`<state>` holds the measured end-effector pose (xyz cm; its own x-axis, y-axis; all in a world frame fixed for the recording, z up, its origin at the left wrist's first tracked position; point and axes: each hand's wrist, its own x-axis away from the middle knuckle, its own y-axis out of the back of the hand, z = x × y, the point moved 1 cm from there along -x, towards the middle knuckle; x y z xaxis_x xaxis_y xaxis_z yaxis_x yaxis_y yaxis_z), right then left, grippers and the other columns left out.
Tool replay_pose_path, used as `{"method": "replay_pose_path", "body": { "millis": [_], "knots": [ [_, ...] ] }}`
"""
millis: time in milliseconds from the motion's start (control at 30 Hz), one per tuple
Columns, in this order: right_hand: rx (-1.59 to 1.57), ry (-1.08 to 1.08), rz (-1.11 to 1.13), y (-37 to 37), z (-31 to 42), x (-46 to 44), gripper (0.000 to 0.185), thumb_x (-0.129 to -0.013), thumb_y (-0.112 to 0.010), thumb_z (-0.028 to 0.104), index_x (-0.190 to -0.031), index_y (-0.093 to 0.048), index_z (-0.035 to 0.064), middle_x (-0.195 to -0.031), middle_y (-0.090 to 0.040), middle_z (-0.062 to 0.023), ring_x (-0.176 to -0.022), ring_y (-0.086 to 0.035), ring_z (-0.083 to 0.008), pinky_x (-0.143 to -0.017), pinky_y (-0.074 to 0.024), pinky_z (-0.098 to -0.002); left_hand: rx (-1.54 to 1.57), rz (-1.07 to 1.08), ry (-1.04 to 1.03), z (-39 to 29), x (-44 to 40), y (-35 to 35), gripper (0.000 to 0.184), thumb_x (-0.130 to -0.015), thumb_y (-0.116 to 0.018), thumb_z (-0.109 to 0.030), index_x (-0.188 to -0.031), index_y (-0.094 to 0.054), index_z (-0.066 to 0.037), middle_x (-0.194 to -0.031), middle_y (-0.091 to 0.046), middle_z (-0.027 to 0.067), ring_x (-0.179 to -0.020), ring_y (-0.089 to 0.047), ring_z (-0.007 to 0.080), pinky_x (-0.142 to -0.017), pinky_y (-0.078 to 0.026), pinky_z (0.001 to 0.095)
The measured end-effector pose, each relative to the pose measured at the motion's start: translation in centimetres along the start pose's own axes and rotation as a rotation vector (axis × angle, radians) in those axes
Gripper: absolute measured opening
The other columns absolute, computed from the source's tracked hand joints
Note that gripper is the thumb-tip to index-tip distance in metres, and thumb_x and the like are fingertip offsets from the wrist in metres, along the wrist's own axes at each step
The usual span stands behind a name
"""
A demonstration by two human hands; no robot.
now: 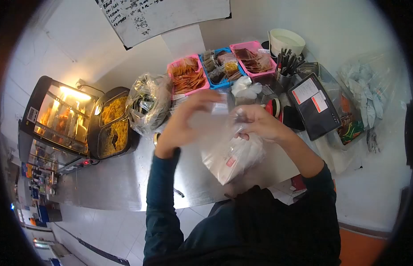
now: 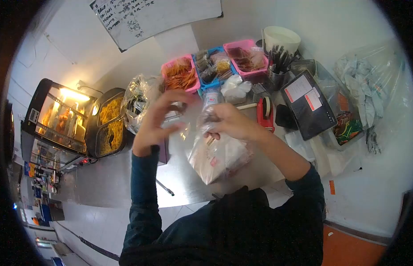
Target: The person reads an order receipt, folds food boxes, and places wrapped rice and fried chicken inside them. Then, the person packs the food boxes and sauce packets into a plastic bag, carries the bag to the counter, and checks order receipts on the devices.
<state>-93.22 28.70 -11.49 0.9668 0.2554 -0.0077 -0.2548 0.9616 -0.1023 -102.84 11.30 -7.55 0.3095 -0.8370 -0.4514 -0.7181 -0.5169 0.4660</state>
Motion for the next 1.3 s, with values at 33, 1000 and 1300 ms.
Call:
{"method": "replay_pose_path", "body": {
  "millis": [33,1000,1300],
  "knots": [
    [-0.081,0.021,0.016,-0.7,0.8,-0.3,0.022,-0.072,-0.050,-0.004,-0.094,-0.050,-0.0030,-0.082,-0.056,-0.0108,-0.064,-0.053,-0.0114,-0.054,-0.0419,-0.0200,0.205,-0.042,0.088,2.8,1.6,1.9,0.040,-0.075,-0.058,-0.015,-0.111,-0.048,-0.003,-0.118,-0.045,0.0083,-0.103,-0.046,0.0175,-0.084,-0.039,0.0325],
    [-0.261,0.336,-0.145,2.0,10.8,-2.3,0.010,-0.080,-0.046,0.012,-0.075,-0.048,0.0038,-0.056,-0.039,0.0002,-0.052,-0.043,-0.0136,-0.051,-0.0354,-0.0250,1.567,-0.885,0.354,18.4,9.9,-13.0,0.084,-0.075,-0.042,-0.061,-0.132,-0.018,-0.005,-0.134,-0.023,0.0161,-0.124,-0.023,0.0278,-0.099,-0.023,0.0383],
    [0.317,-0.009,-0.306,4.2,-1.4,-6.2,0.015,-0.078,-0.051,0.015,-0.070,-0.054,0.0038,-0.056,-0.049,-0.0031,-0.050,-0.048,-0.0155,-0.050,-0.0395,-0.0271,0.155,-0.371,0.281,15.6,7.1,-10.7,0.107,-0.060,-0.066,-0.056,-0.132,-0.011,-0.001,-0.135,-0.020,0.0162,-0.122,-0.024,0.0321,-0.099,-0.019,0.0395]
  ]
}}
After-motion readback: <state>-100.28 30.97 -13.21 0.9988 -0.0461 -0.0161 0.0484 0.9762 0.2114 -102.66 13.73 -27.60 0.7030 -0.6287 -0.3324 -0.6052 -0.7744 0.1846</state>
